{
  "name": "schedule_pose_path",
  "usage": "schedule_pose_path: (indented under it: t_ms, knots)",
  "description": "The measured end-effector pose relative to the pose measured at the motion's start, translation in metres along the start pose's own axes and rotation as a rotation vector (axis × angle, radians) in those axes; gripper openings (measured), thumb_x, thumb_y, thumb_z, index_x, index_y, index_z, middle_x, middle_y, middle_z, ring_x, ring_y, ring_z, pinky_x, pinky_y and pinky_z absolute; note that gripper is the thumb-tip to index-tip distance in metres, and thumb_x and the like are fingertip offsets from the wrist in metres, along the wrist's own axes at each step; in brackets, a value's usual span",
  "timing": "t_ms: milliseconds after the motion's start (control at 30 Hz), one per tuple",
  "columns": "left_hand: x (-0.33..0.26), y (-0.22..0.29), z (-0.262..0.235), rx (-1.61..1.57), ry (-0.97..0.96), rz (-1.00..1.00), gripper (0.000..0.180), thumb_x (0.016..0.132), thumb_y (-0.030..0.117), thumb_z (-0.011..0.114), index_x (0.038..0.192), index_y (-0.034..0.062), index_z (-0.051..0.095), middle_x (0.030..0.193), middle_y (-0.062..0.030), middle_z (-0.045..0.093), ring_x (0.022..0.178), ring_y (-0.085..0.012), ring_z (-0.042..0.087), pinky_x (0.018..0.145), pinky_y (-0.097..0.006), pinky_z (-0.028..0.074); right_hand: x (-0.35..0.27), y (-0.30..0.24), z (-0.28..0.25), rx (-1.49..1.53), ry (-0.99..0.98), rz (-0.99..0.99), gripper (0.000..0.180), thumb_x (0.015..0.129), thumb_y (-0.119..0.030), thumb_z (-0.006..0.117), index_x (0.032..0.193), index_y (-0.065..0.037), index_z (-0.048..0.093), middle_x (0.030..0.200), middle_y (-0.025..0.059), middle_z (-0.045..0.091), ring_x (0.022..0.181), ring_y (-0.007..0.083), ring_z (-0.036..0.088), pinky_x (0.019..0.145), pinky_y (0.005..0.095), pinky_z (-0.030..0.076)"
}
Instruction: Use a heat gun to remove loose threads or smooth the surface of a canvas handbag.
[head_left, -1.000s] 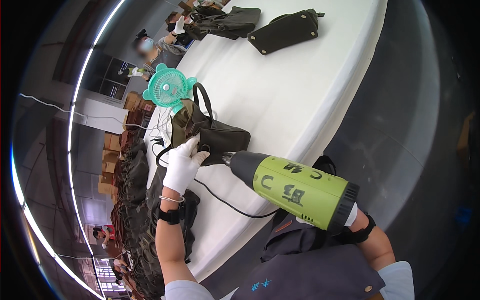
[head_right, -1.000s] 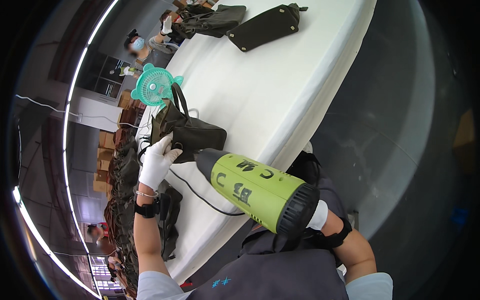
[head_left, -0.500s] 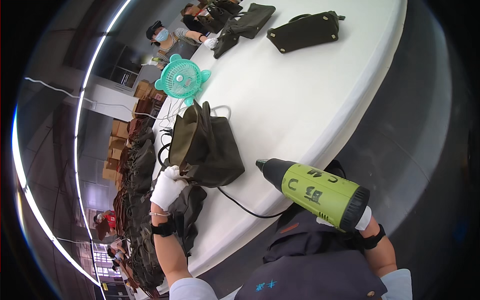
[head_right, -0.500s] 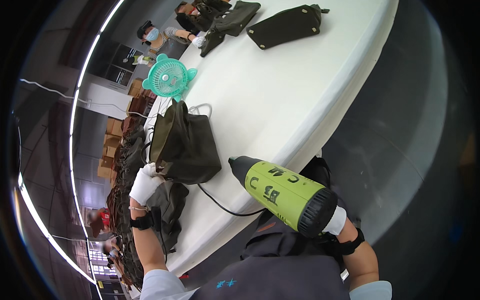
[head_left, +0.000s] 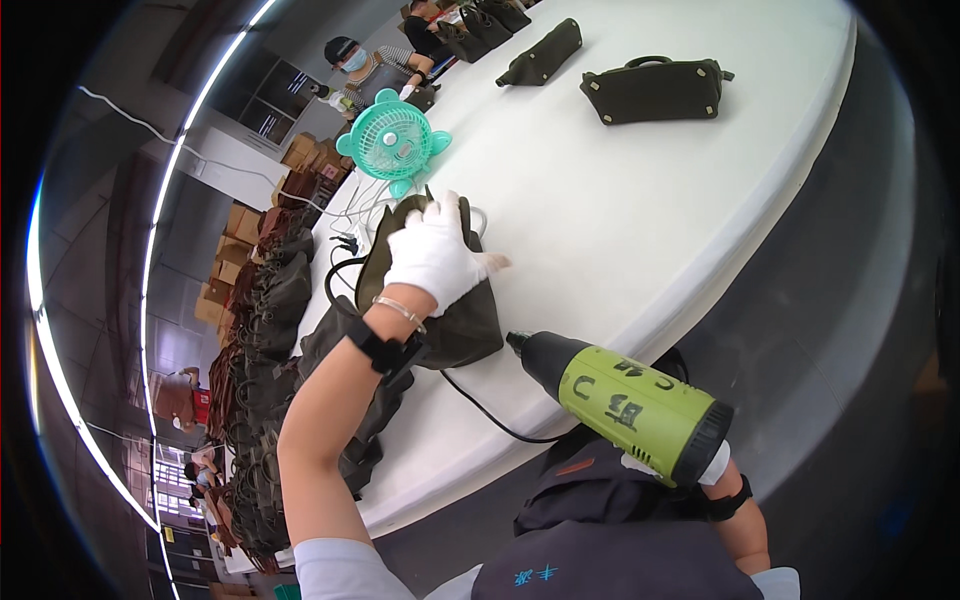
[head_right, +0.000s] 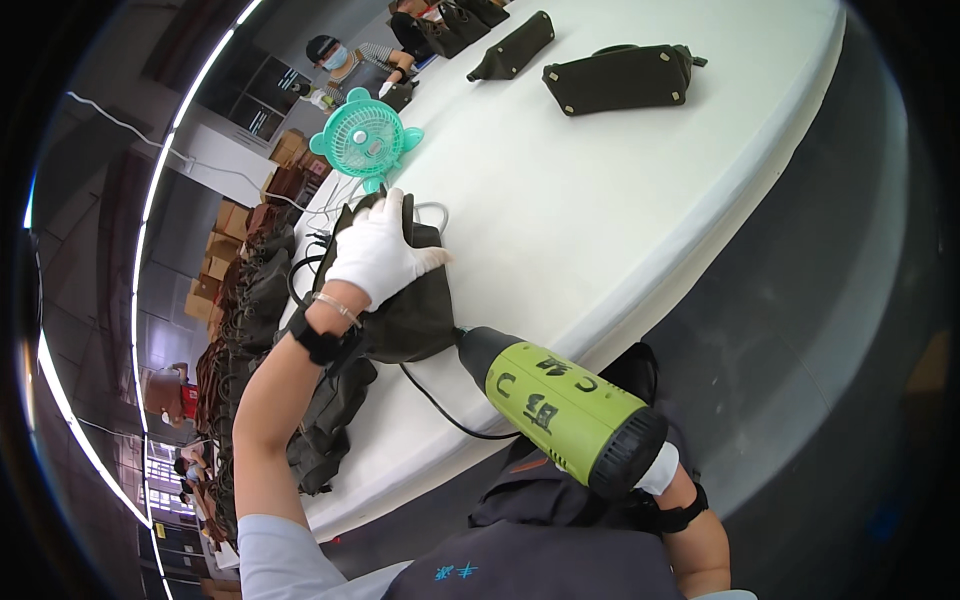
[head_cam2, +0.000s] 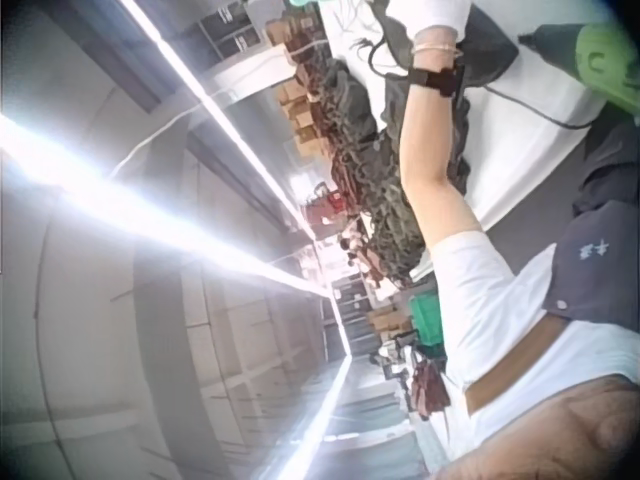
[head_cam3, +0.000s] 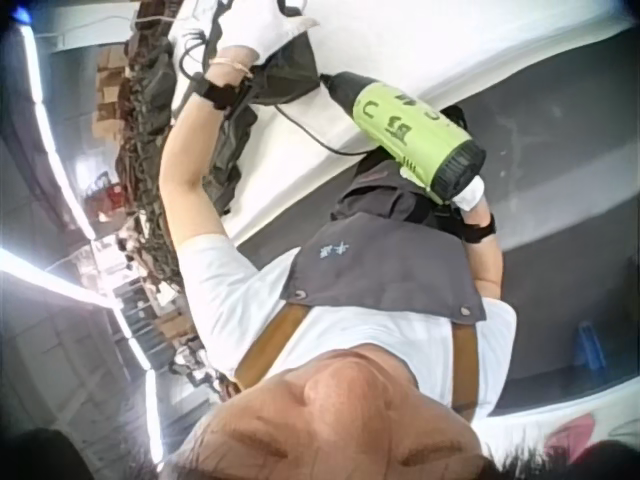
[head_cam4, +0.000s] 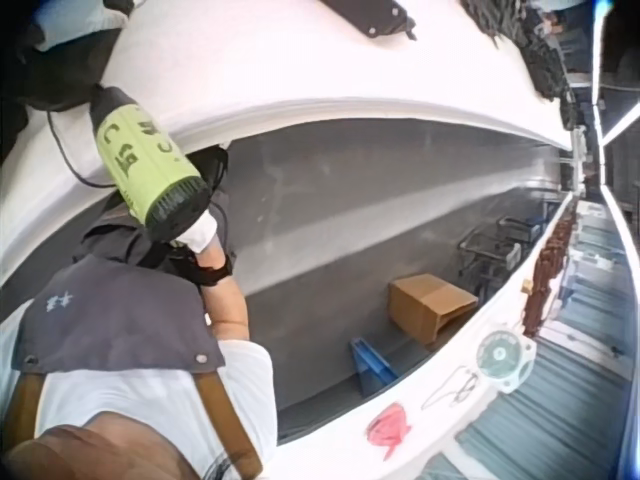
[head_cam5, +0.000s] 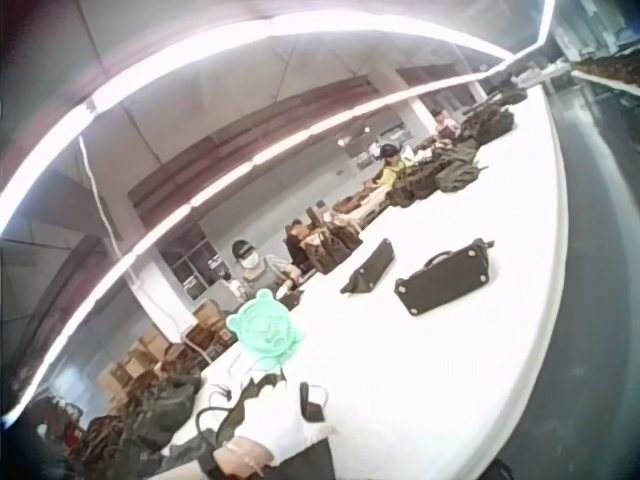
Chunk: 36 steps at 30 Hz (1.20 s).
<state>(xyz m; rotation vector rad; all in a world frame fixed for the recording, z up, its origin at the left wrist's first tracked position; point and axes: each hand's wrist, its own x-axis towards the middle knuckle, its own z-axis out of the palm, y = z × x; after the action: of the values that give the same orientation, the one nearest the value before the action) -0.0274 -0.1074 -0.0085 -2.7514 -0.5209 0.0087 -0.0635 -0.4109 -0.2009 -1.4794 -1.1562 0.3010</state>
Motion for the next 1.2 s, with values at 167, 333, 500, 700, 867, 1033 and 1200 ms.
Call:
schedule_pose_path:
  t_ms: [167, 333, 500, 700, 867, 1033, 1200]
  knots:
    - [0.023, -0.068, 0.017, 0.041, -0.038, -0.295, 0.092, 0.064, 0.054, 0.072, 0.136, 0.0063, 0.040, 0.138, -0.0216, 0.040, 0.128, -0.0468, 0.035, 0.103, -0.051, 0.034, -0.010, 0.005, 0.000, 0.378, 0.036, 0.267, 0.050, 0.082, -0.015, 0.072, 0.127, -0.005, 0.054, 0.114, 0.0087, 0.064, 0.100, 0.0214, 0.063, 0.085, 0.0342, 0.051]
    - [0.012, -0.168, 0.063, -0.834, -0.111, -0.409, 0.052, 0.081, 0.023, 0.068, 0.126, 0.0003, 0.052, 0.116, -0.0127, 0.062, 0.100, -0.0203, 0.061, 0.087, -0.032, 0.050, -0.007, 0.007, -0.009, 0.369, 0.055, 0.192, 0.054, 0.076, 0.000, 0.075, 0.125, -0.002, 0.051, 0.095, 0.0098, 0.065, 0.088, 0.0183, 0.063, 0.080, 0.0314, 0.051]
    - [-0.044, -0.172, 0.075, -1.367, -0.065, -0.679, 0.031, 0.080, 0.012, 0.065, 0.107, -0.0029, 0.063, 0.097, -0.0125, 0.067, 0.082, -0.0236, 0.066, 0.075, -0.034, 0.055, 0.000, 0.002, -0.011, 0.564, 0.085, 0.254, 0.049, 0.076, -0.005, 0.076, 0.120, -0.004, 0.055, 0.094, 0.0070, 0.067, 0.086, 0.0168, 0.064, 0.078, 0.0305, 0.051]
    - [-0.095, -0.171, 0.088, -1.821, 0.044, -0.560, 0.021, 0.085, 0.009, 0.062, 0.103, -0.0010, 0.064, 0.096, -0.0116, 0.068, 0.085, -0.0226, 0.066, 0.082, -0.036, 0.054, -0.005, 0.002, -0.017, 0.824, 0.153, 0.237, 0.051, 0.075, -0.008, 0.079, 0.119, -0.001, 0.053, 0.094, 0.0108, 0.067, 0.083, 0.0176, 0.065, 0.072, 0.0287, 0.053]
    - [-0.143, -0.202, 0.181, -2.081, 0.082, -0.662, 0.022, 0.091, 0.013, 0.059, 0.109, -0.0007, 0.062, 0.107, -0.0073, 0.065, 0.099, -0.0172, 0.061, 0.091, -0.031, 0.048, -0.013, -0.010, -0.035, 0.839, 0.140, 0.345, 0.033, 0.072, -0.007, 0.074, 0.098, 0.007, 0.059, 0.082, 0.0158, 0.063, 0.066, 0.0230, 0.061, 0.060, 0.0321, 0.050]
    - [-0.130, -0.172, 0.164, -1.832, -0.208, -0.573, 0.025, 0.094, 0.013, 0.054, 0.112, -0.0021, 0.060, 0.110, -0.0109, 0.065, 0.101, -0.0228, 0.063, 0.091, -0.036, 0.050, -0.031, 0.000, -0.022, 0.962, 0.096, 0.409, 0.044, 0.079, -0.020, 0.072, 0.112, 0.005, 0.055, 0.094, 0.0194, 0.063, 0.077, 0.0257, 0.062, 0.068, 0.0336, 0.051]
    - [-0.127, -0.188, 0.189, -1.955, -0.259, -0.644, 0.026, 0.092, 0.013, 0.057, 0.112, -0.0033, 0.060, 0.107, -0.0110, 0.065, 0.098, -0.0219, 0.063, 0.089, -0.036, 0.050, -0.042, 0.005, -0.012, 1.344, 0.114, 0.478, 0.051, 0.082, -0.024, 0.069, 0.122, 0.003, 0.050, 0.103, 0.0209, 0.062, 0.088, 0.0257, 0.062, 0.075, 0.0324, 0.051]
